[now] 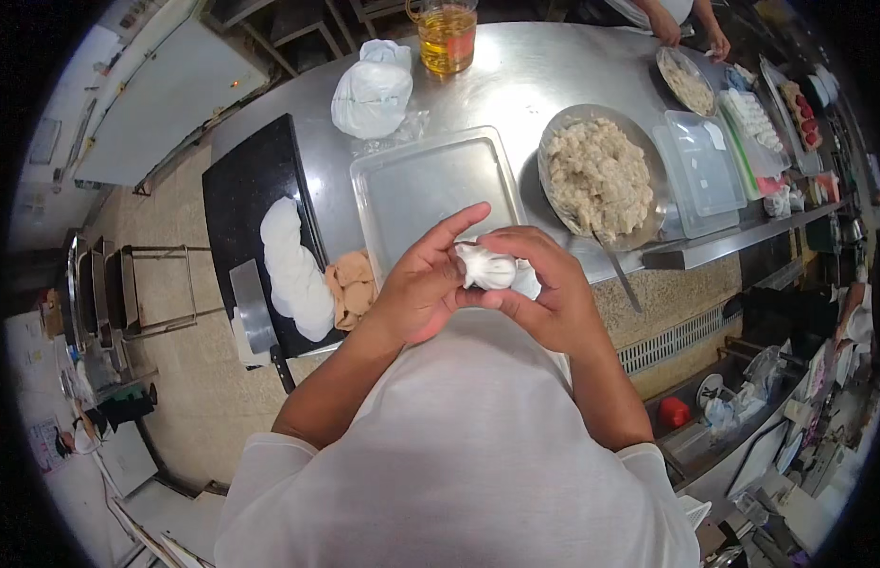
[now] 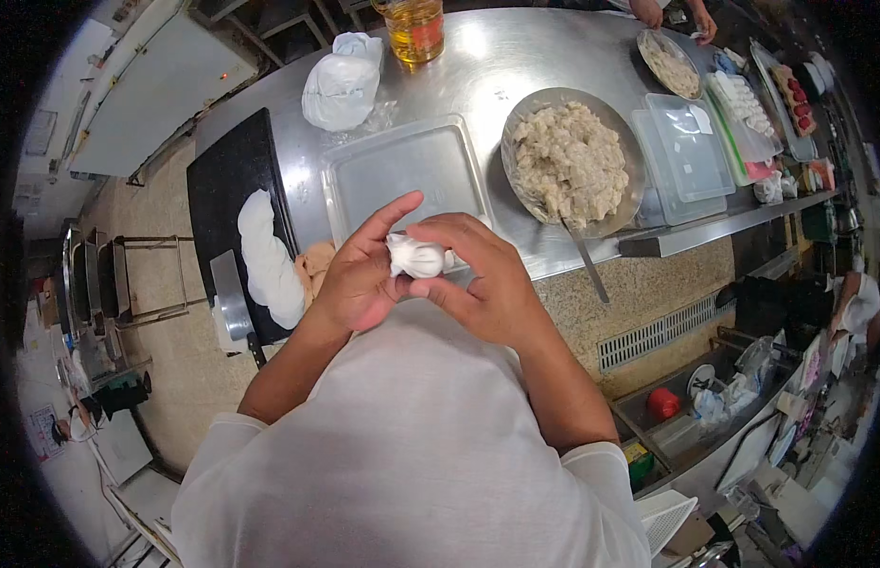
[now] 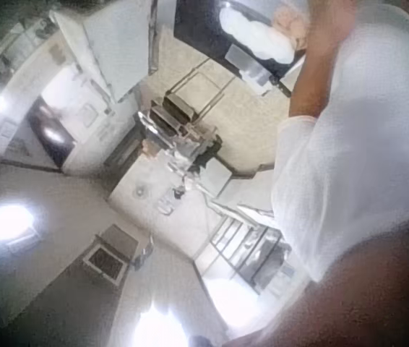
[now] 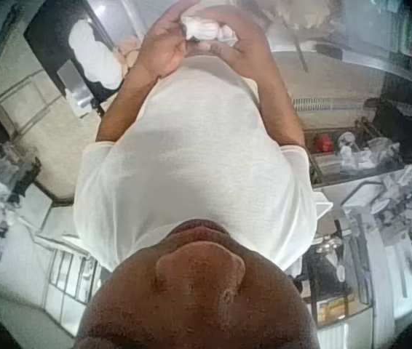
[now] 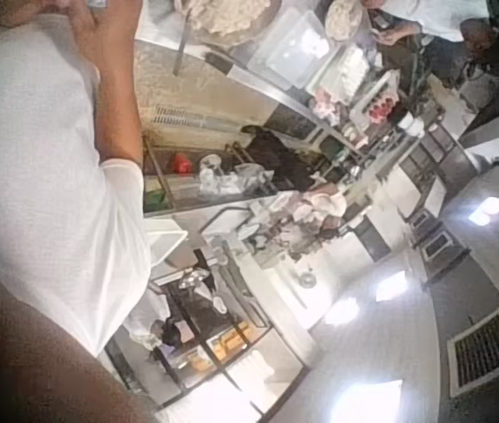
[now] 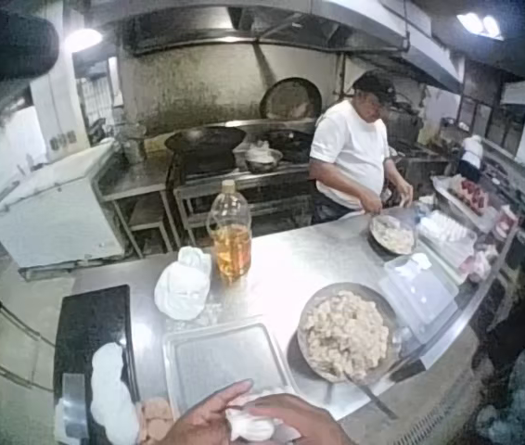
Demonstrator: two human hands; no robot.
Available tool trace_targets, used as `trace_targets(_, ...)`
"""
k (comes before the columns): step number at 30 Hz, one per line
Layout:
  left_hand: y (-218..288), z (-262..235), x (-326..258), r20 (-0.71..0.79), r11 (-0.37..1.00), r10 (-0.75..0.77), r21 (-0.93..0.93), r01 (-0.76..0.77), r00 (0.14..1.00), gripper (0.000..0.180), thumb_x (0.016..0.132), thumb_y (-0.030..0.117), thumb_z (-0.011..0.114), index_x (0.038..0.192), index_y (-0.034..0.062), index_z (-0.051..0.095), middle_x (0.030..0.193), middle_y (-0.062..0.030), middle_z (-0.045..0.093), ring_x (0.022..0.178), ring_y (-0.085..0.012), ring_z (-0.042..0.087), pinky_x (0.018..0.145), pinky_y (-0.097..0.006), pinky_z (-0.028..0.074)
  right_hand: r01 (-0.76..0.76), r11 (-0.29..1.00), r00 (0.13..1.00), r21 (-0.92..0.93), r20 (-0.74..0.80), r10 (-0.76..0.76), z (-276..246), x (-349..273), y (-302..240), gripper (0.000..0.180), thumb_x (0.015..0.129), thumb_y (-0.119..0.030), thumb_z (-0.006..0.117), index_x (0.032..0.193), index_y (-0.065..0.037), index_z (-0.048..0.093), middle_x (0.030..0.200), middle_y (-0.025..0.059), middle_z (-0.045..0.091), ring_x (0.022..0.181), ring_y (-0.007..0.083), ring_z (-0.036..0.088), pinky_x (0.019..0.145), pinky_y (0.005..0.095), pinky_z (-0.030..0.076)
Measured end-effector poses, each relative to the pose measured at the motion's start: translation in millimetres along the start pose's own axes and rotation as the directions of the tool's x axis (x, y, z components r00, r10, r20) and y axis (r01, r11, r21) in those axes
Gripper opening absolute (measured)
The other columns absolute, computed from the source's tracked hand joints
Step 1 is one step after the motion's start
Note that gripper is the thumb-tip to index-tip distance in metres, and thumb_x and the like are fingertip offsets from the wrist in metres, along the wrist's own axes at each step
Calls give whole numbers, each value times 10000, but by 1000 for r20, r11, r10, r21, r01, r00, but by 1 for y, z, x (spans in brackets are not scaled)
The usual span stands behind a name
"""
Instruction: The person prepares dumplings by taking dough wrappers, scooping filling onto the wrappers with a spatula, folding and sealing the dough by hand, and placing the finished dumplings onto a metal tray.
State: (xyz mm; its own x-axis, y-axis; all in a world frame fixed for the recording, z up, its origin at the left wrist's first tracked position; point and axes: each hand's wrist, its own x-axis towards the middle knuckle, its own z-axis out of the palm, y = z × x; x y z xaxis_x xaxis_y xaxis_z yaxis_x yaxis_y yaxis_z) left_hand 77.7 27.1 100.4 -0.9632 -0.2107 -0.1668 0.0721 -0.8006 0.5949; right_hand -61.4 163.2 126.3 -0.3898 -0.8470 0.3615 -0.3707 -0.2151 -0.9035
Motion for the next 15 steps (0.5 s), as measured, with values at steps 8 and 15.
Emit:
trace_targets(8,-1,-23,-8,-7,843,48,536,-37,999,509,993,53,524,1494,80,434,1059,-21,579,839,-95,547,789,-281,514,-199,977,978,-82,52,203,9,-14,16,422,741,-3,816,1142,-38,688,1158,154,694,1023,292,685,840,357,552)
trace_targets(15,-39,-76,-20,-62,826,-147,541,157,987,523,1027,139,532,1530,95,394,1041,-53,644,873,-135,604,838,-294,514,-325,937,895,-126,279,347,21,-29,54,348,748,1,802,1068,-38,670,1046,134,695,872,279,686,744,345,551)
